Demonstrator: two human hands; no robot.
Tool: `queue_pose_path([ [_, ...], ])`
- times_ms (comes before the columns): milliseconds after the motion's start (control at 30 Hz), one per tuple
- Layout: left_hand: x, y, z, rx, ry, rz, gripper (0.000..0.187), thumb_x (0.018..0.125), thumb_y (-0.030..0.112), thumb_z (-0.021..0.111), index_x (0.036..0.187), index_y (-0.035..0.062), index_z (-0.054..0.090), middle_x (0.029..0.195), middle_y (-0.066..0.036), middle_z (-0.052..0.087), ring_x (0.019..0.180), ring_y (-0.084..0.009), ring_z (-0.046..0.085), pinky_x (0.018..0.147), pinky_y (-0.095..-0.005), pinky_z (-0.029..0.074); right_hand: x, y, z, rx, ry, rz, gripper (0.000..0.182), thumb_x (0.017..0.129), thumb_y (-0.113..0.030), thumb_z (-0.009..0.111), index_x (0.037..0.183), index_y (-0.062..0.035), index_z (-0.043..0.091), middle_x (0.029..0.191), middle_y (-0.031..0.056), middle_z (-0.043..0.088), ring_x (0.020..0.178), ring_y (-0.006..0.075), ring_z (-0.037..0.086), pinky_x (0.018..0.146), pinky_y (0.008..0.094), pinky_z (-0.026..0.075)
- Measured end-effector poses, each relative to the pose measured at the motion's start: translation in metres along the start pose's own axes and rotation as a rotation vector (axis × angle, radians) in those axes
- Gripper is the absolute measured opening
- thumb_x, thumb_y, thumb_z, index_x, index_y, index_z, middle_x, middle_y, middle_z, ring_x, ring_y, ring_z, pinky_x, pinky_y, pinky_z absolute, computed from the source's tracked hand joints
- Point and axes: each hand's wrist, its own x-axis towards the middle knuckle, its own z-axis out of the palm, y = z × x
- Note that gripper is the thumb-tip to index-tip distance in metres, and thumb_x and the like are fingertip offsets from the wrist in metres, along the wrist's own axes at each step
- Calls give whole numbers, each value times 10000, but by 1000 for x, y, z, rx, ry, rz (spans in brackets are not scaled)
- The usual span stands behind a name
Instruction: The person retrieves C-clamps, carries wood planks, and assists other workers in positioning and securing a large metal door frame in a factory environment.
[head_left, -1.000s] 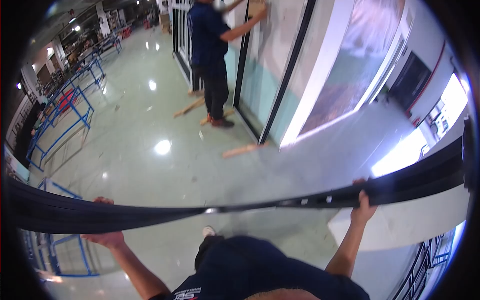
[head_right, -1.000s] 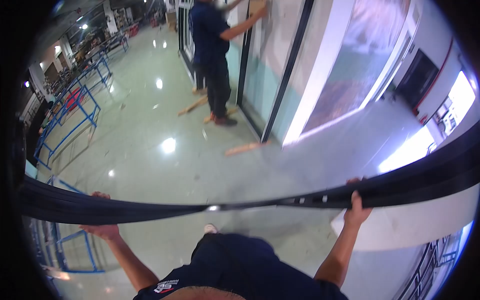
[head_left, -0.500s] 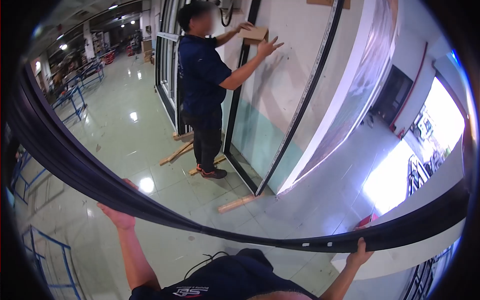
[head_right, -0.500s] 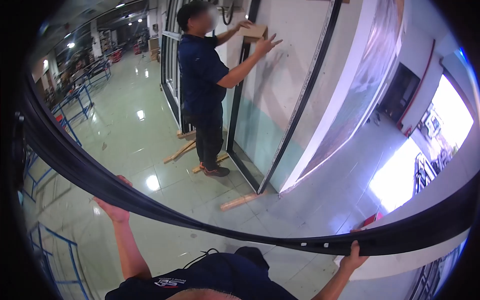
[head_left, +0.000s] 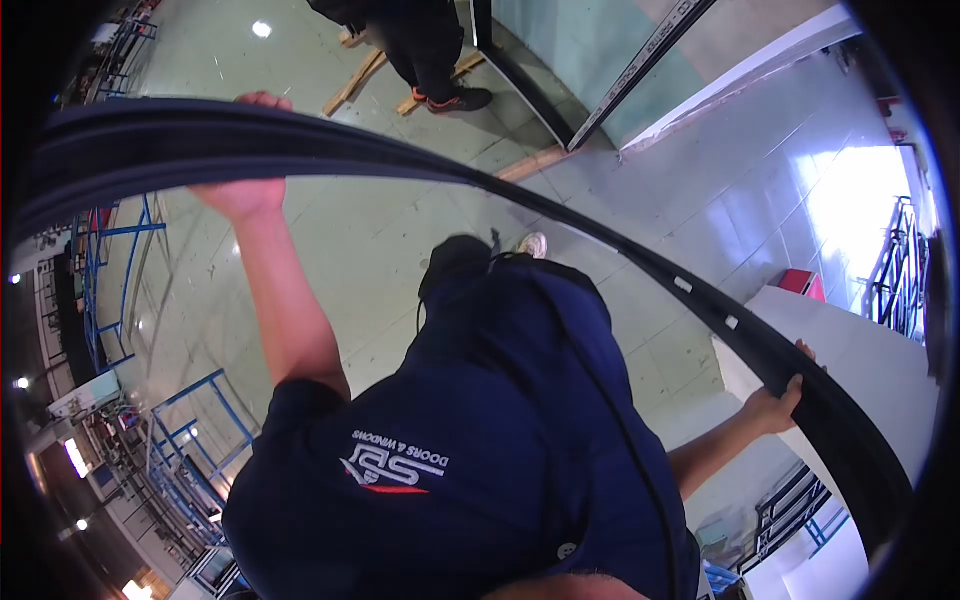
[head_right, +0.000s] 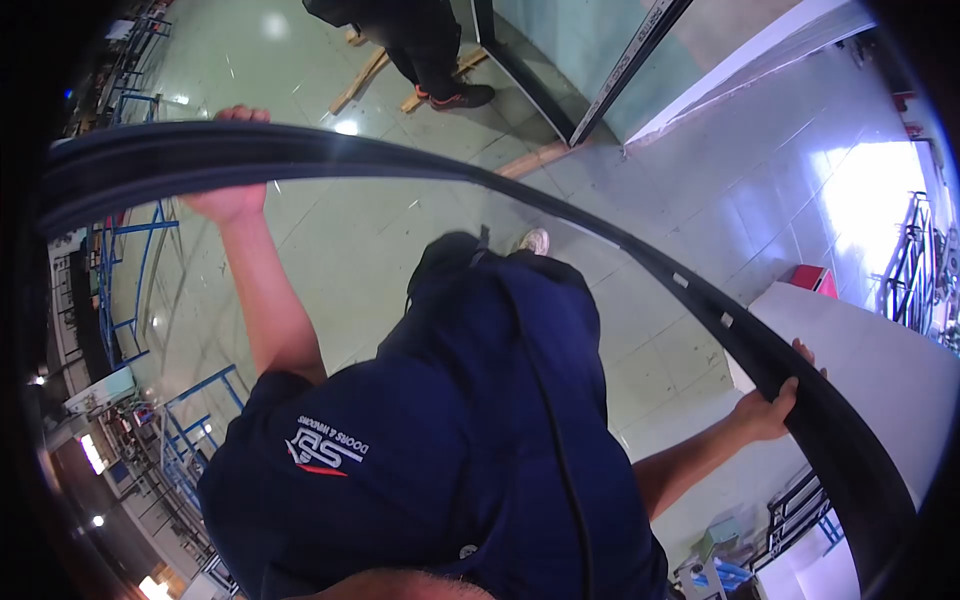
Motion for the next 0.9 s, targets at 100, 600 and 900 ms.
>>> queue_pose_path([
  [100,11,-11,1,10,103,-40,817,779,696,410,1063,-56,552,1015,-151,539,970,-283,492,991,-429,335,-1,-2,8,-28,-18,-35,531,773,-39,560,1251,102,374,1106,291,585,1050,408,574,988,527,416],
  [600,89,-116,-47,-39,100,-139,766,839,650,380,1056,-56,582,993,-172,587,933,-304,551,931,-442,408,-3,-2,55,-333,8,168,409,790,4,509,1193,75,499,1177,188,589,1126,262,534,1042,397,356],
  [900,118,-129,-55,-5,44,-161,764,826,633,414,1091,-67,565,1020,-172,571,959,-293,534,949,-428,386,9,4,59,-395,-30,145,366,781,35,527,1144,66,552,1153,155,603,1095,252,550,1028,382,366],
])
